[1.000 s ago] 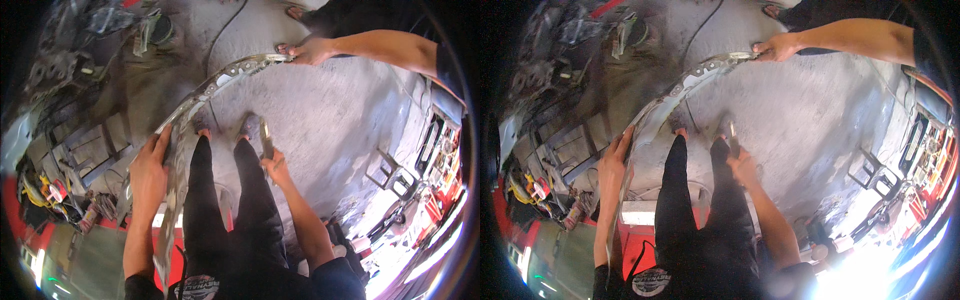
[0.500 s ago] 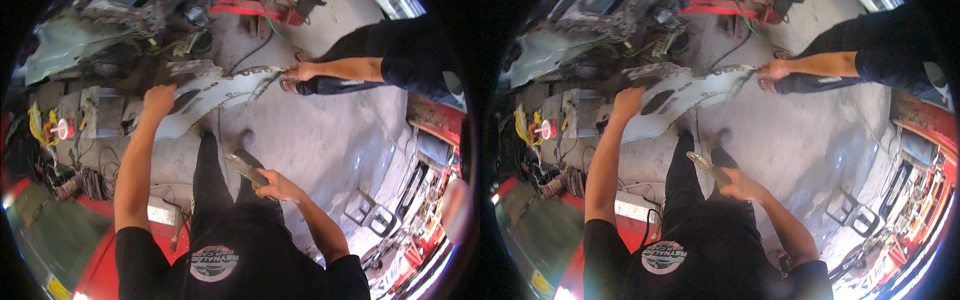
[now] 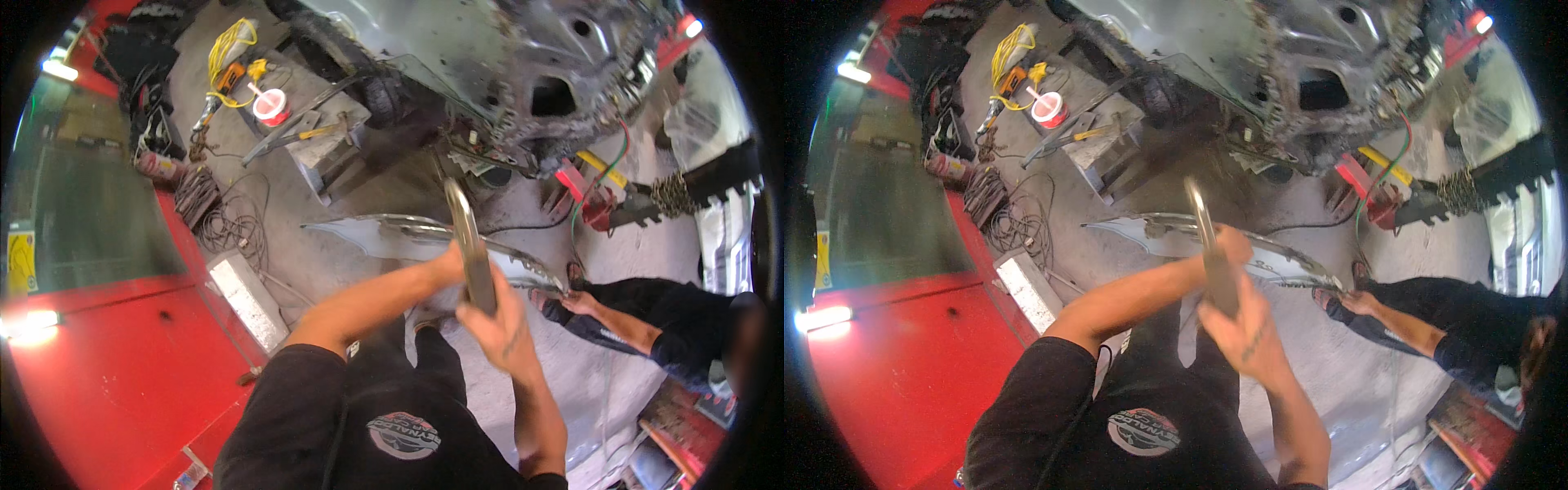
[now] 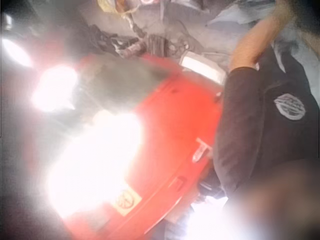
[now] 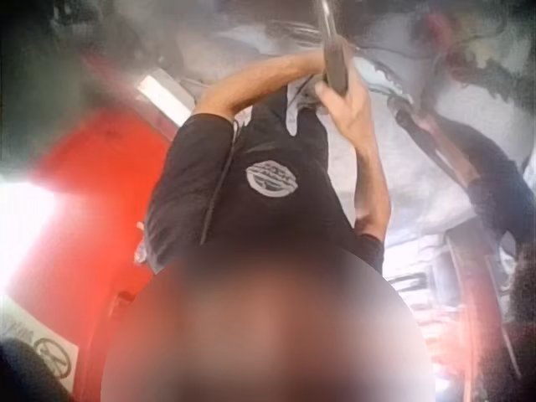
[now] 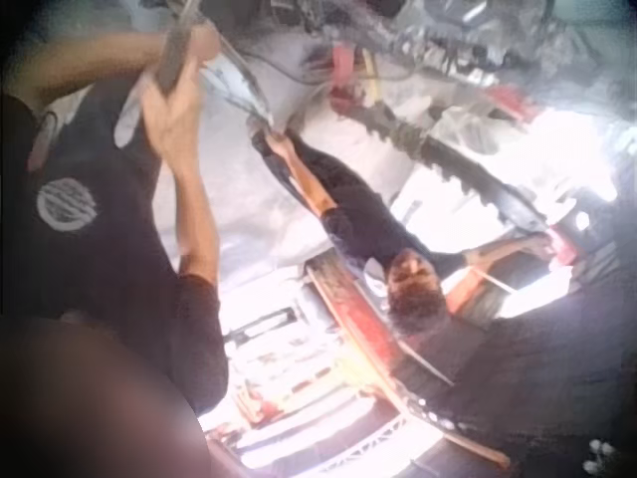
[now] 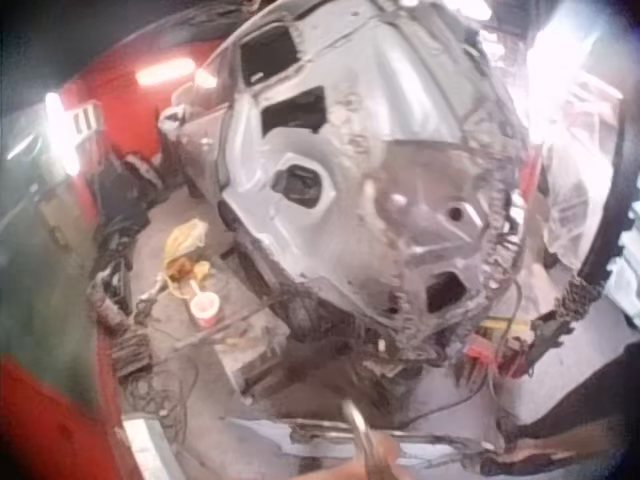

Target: The person removes a metal trim piece from a car door frame, then uses a hammer to tap and shape the metal. They later lift and fit the door panel back onto the car body, aligning it with the frame.

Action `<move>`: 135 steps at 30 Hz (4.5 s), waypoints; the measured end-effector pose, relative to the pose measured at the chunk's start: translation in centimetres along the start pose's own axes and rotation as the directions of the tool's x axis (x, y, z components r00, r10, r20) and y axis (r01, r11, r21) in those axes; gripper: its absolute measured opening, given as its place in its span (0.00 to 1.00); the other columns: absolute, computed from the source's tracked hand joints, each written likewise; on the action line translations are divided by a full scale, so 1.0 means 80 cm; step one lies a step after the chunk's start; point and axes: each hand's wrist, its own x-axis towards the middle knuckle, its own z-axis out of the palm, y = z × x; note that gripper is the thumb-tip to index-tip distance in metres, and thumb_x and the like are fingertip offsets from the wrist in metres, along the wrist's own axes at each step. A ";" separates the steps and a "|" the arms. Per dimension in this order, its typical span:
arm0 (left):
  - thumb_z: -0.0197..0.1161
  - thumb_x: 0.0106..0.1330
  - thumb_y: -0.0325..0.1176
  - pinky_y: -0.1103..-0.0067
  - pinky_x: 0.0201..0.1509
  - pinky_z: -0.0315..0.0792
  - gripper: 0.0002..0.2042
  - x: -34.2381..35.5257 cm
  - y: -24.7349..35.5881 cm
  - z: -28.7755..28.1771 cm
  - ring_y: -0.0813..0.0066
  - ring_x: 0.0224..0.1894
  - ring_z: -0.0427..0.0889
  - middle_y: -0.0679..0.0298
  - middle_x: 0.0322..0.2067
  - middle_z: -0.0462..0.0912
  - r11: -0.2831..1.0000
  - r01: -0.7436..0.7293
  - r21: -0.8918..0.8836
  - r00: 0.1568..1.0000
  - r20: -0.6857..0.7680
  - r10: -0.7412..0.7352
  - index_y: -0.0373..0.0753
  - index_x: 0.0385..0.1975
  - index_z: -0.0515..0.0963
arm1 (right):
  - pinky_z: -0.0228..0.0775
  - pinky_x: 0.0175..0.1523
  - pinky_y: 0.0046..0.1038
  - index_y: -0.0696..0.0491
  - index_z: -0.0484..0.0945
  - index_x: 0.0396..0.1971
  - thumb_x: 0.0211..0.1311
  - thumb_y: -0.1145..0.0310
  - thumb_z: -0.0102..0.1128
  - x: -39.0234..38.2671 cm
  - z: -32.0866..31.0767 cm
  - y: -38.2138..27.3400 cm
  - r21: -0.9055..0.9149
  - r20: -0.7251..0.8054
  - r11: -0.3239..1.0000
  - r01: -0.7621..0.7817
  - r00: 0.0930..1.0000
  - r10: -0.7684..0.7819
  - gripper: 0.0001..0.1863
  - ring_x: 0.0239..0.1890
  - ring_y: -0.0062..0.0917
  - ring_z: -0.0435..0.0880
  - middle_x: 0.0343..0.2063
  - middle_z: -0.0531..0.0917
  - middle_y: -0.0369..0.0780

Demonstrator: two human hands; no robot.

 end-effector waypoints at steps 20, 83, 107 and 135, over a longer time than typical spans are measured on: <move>0.58 0.75 0.33 0.61 0.58 0.75 0.17 -0.037 0.093 0.050 0.61 0.55 0.80 0.55 0.53 0.82 -0.773 -0.191 -0.605 0.981 -0.133 -0.138 0.38 0.60 0.77 | 0.72 0.65 0.51 0.60 0.56 0.74 0.59 0.63 0.68 0.628 0.346 0.079 -0.594 -0.181 0.804 -0.023 0.978 -0.106 0.46 0.64 0.60 0.71 0.62 0.68 0.65; 0.69 0.58 0.42 0.57 0.41 0.79 0.18 -0.130 0.011 -0.138 0.40 0.28 0.85 0.39 0.22 0.81 0.986 0.048 0.160 0.977 -0.213 -0.013 0.28 0.20 0.84 | 0.78 0.53 0.40 0.54 0.68 0.70 0.60 0.64 0.65 -0.443 -0.004 0.613 0.202 -0.866 0.929 -0.310 0.387 0.317 0.36 0.48 0.42 0.86 0.49 0.84 0.54; 0.72 0.58 0.33 0.67 0.55 0.77 0.21 -0.284 -0.114 -0.262 0.58 0.47 0.86 0.50 0.44 0.89 0.936 0.021 -0.351 0.942 -0.306 -0.136 0.31 0.52 0.83 | 0.76 0.43 0.49 0.54 0.81 0.42 0.58 0.80 0.60 -0.360 -0.079 0.270 -0.436 -0.836 0.896 -0.088 0.409 -0.366 0.12 0.37 0.53 0.85 0.30 0.84 0.53; 0.78 0.57 0.28 0.72 0.49 0.78 0.20 -0.220 -0.181 -0.072 0.67 0.43 0.85 0.58 0.43 0.88 0.564 -0.277 -0.778 0.844 -0.478 -0.244 0.31 0.49 0.83 | 0.79 0.43 0.45 0.58 0.84 0.40 0.54 0.81 0.60 -0.339 -0.068 0.075 -0.713 -0.676 0.661 -0.233 0.479 -0.560 0.12 0.36 0.50 0.87 0.32 0.86 0.52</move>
